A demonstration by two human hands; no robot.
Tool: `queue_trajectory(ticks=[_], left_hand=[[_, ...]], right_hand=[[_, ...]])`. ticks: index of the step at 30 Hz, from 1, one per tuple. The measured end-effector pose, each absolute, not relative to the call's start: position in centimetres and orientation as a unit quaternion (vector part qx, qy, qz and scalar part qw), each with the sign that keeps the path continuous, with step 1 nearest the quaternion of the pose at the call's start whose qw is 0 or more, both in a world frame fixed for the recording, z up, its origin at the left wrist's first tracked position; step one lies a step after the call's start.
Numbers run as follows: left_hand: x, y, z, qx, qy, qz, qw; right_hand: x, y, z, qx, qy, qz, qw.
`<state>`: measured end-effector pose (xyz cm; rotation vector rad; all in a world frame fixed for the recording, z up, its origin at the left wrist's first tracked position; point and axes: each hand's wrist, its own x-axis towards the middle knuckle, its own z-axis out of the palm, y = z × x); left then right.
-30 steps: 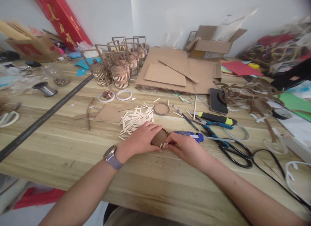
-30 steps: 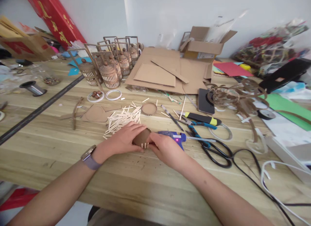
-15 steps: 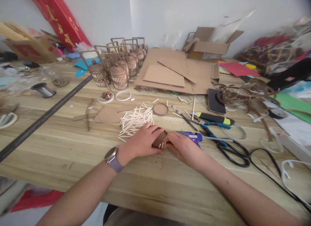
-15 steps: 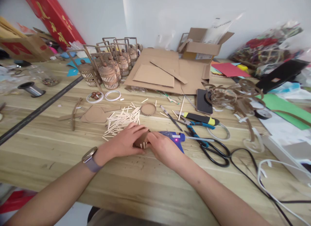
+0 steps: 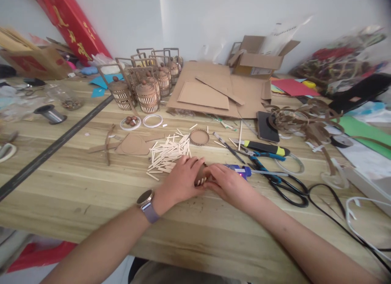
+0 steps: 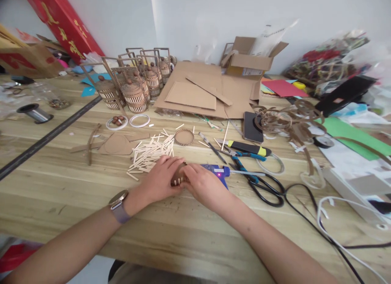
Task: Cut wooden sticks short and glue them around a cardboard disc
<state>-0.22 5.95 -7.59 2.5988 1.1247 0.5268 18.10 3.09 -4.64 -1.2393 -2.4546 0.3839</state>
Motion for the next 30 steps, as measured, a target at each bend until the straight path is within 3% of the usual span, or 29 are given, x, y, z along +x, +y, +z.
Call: queue_trajectory(ticks=[4, 10, 13, 17, 22, 24, 27, 30], left_hand=[[-0.2, 5.8, -7.6, 0.888, 0.401, 0.184, 0.130], [-0.2, 5.7, -7.3, 0.887, 0.404, 0.173, 0.143], [-0.3, 5.7, -7.3, 0.889, 0.398, 0.175, 0.140], [-0.3, 5.8, -7.2, 0.892, 0.396, 0.173, 0.133], [-0.4, 6.2, -7.1, 0.891, 0.401, 0.162, 0.134], [-0.4, 6.3, -7.1, 0.891, 0.404, 0.162, 0.131], [-0.5, 6.5, -7.0, 0.891, 0.401, 0.167, 0.131], [-0.5, 6.5, -7.1, 0.893, 0.395, 0.172, 0.130]], right_hand=[[19.9, 2.4, -2.4, -0.549, -0.805, 0.112, 0.197], [23.3, 0.7, -1.8, -0.725, -0.686, 0.062, -0.019], [23.7, 0.3, -3.0, -0.728, -0.679, 0.090, -0.030], [24.3, 0.3, -4.2, -0.742, -0.645, 0.158, 0.088], [25.3, 0.0, -4.1, -0.687, -0.521, 0.309, 0.401], [25.1, -0.1, -4.1, -0.629, -0.470, 0.391, 0.480], [24.2, 0.1, -4.5, -0.533, -0.422, 0.537, 0.500], [23.7, 0.4, -5.3, -0.528, -0.427, 0.562, 0.472]])
